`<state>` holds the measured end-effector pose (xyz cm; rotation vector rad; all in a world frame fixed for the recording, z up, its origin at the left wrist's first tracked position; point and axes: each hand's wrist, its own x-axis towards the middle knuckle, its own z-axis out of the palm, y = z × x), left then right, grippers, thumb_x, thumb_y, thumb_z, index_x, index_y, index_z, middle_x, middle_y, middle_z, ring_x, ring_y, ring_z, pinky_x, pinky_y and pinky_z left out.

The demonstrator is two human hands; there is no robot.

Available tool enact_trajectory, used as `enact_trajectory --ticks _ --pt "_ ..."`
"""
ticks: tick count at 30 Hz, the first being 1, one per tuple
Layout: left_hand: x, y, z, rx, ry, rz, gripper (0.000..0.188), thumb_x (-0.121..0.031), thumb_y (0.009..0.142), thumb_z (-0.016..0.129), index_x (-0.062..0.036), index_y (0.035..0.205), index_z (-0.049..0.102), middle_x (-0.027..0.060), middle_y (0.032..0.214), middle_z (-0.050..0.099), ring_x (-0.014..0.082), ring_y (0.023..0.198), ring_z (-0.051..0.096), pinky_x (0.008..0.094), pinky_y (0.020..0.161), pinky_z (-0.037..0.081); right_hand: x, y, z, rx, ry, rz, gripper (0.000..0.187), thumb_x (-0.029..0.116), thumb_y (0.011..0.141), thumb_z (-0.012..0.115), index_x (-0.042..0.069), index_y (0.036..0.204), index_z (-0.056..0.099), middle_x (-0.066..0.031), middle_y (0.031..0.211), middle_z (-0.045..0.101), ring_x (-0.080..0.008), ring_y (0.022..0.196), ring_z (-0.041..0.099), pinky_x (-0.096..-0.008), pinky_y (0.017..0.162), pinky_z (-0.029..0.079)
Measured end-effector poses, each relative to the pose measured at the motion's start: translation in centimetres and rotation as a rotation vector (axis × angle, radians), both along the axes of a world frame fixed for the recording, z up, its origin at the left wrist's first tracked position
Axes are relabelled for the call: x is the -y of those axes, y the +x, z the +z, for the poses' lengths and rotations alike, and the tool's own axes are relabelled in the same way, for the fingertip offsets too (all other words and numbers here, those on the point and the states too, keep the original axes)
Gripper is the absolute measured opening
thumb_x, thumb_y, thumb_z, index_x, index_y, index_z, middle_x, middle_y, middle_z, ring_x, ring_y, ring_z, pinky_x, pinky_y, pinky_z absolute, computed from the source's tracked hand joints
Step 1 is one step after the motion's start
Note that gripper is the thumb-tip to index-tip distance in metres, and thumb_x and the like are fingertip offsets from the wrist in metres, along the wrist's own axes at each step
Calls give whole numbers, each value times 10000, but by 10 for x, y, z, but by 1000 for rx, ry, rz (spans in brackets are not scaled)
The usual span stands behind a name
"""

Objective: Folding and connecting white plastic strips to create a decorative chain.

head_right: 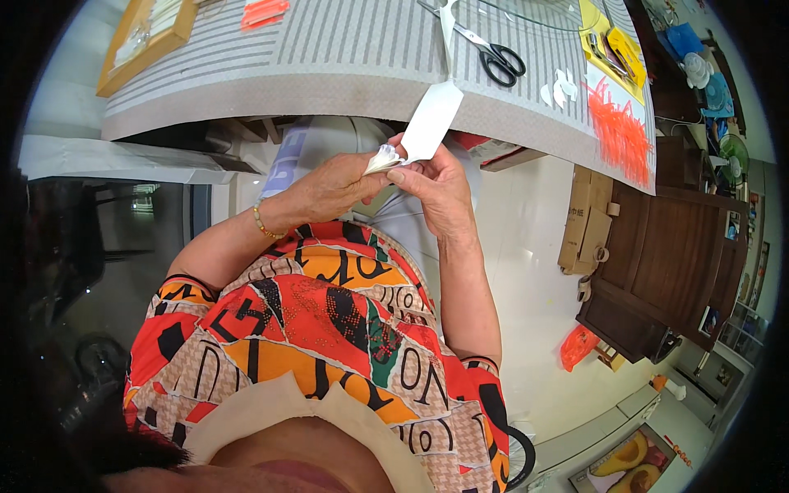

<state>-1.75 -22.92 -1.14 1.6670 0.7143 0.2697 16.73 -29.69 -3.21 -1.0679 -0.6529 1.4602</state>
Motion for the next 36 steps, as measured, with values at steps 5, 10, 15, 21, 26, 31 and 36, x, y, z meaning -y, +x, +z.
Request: enact_trajectory --ticks 5,10,15,21,26,31,36 --pt "1 -6 -9 -27 -45 -22 338 -353 1015 478 -41 1009 606 87 776 651 262 650 549 405 602 413 3 -8 -6 -31 19 -14 423 -68 729 710 -2 1139 628 -165 1224 620 -239 1032 603 -344 939 483" --pt "1 -6 -13 -36 -37 -43 320 -340 1006 481 -46 998 606 87 761 641 253 639 545 395 596 410 2 -11 -13 -86 48 -75 410 -35 723 729 -11 1122 637 -177 1212 626 -244 1026 611 -350 929 491" --pt "2 -7 -10 35 54 -79 311 -336 1000 486 -51 959 603 83 735 616 232 621 524 376 582 400 -1 -1 -9 -59 0 243 439 -41 748 734 -18 1176 638 -133 1140 663 -210 920 643 -311 854 525" --pt "4 -5 -10 -8 -183 -103 284 -298 982 502 -30 983 597 101 773 634 265 650 551 403 607 422 -3 1 -12 -160 19 193 526 38 702 767 -31 1204 626 -192 1212 635 -249 1045 614 -341 930 490" --pt "-5 -10 -3 2 -135 -47 271 -266 966 510 -9 998 589 130 822 659 326 693 583 442 640 441 -10 -5 -7 -103 30 193 552 44 733 743 -15 1267 612 -183 1251 626 -235 1062 610 -322 941 475" --pt "-22 -20 9 -29 120 36 265 -258 959 516 -5 995 583 158 867 678 375 744 609 472 672 451 -19 -27 18 296 43 122 528 82 802 707 10 1315 601 -156 1267 630 -219 1078 602 -312 953 458" --pt "-36 -25 12 -142 214 22 261 -272 962 521 -20 990 583 174 897 684 391 771 621 480 690 452 -31 -41 20 473 154 30 464 144 876 679 46 1326 616 -108 1243 657 -189 1049 593 -298 946 440"
